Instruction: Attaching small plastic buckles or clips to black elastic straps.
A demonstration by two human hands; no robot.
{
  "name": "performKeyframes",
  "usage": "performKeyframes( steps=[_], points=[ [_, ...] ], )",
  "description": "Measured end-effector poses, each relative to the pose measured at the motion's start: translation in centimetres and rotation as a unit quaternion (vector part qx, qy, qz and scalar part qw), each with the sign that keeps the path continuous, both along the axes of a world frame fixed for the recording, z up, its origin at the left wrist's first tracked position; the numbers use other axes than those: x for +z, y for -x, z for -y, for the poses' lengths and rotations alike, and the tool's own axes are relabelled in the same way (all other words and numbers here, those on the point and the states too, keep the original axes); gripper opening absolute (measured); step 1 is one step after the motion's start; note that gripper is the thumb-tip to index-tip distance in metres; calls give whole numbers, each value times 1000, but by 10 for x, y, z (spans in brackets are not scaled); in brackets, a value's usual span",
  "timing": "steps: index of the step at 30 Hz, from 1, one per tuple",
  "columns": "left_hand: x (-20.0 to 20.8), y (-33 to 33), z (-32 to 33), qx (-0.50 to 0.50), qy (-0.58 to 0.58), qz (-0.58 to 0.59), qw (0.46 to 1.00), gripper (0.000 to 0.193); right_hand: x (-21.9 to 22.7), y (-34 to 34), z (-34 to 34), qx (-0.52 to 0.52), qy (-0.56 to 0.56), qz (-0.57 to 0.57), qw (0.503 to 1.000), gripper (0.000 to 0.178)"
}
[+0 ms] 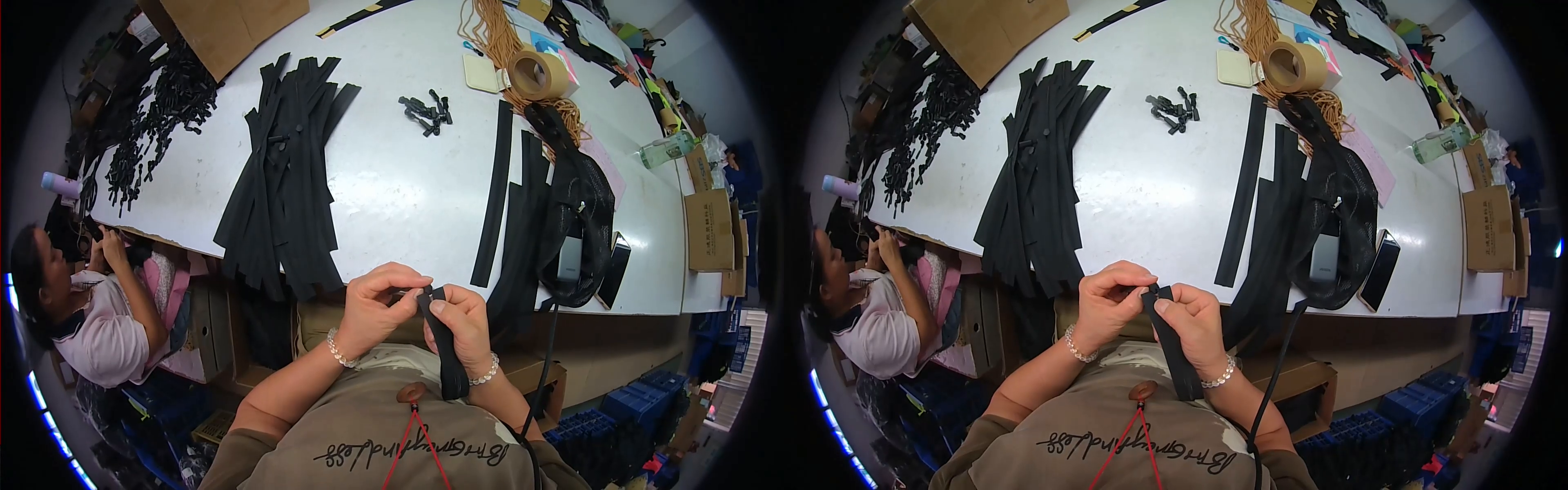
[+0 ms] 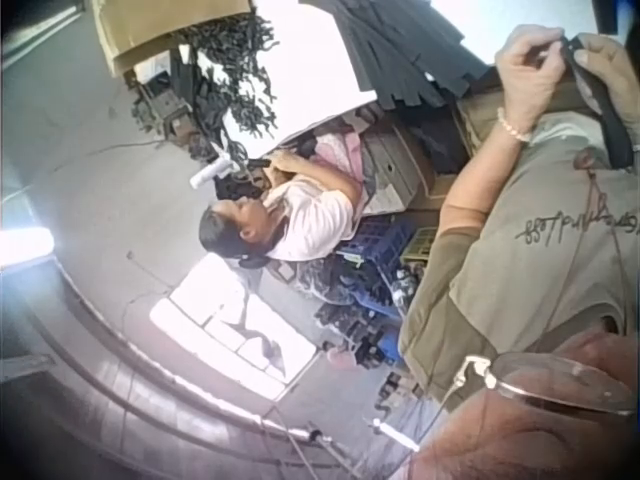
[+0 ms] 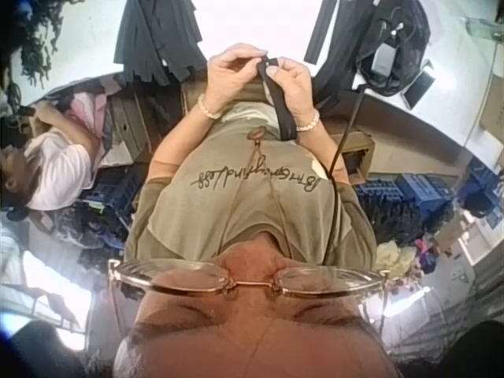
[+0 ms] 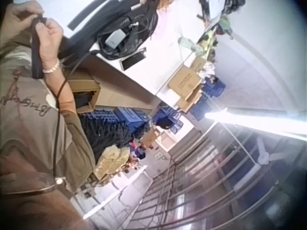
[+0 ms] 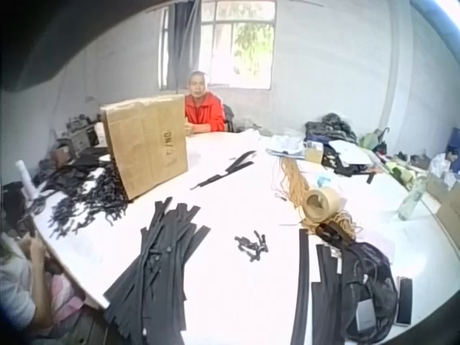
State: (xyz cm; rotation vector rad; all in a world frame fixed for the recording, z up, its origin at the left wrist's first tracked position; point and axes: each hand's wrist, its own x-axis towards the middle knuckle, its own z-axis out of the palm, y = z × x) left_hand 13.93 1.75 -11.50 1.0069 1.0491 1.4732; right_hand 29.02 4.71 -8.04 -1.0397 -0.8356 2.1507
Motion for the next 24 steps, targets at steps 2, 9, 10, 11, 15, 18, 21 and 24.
performKeyframes(
  steps=[2, 9, 10, 11, 15, 18, 21, 24],
  points=[
    [0, 0, 0, 1, 0, 1, 1000, 21, -1, 1, 1, -1, -4, -3, 1000, 11],
    [-2, -2, 1, -1, 12, 31, 999, 20, -5, 4, 3, -17, -10, 0, 1000, 12],
    [-4, -2, 1, -1, 12, 38, 999, 20, -5, 4, 3, -20, -11, -2, 1000, 12],
    [-4, -2, 1, -1, 13, 38, 999, 20, -6, 4, 3, -20, -11, -1, 1000, 12],
    [-7, -3, 2, -1, 24, 52, 998, 19, -11, 4, 4, -27, -12, -6, 1000, 12],
    [-4, -4, 2, 1, 38, 69, 997, 17, -12, 5, 3, -30, -11, -29, 999, 13],
    [-2, -6, 4, 2, 64, 95, 993, 16, -11, 4, -1, -21, 1, -58, 998, 14],
    [-1, -8, 4, 2, 87, 107, 990, 16, -12, 3, -3, -10, 5, -74, 997, 14]
  ],
)
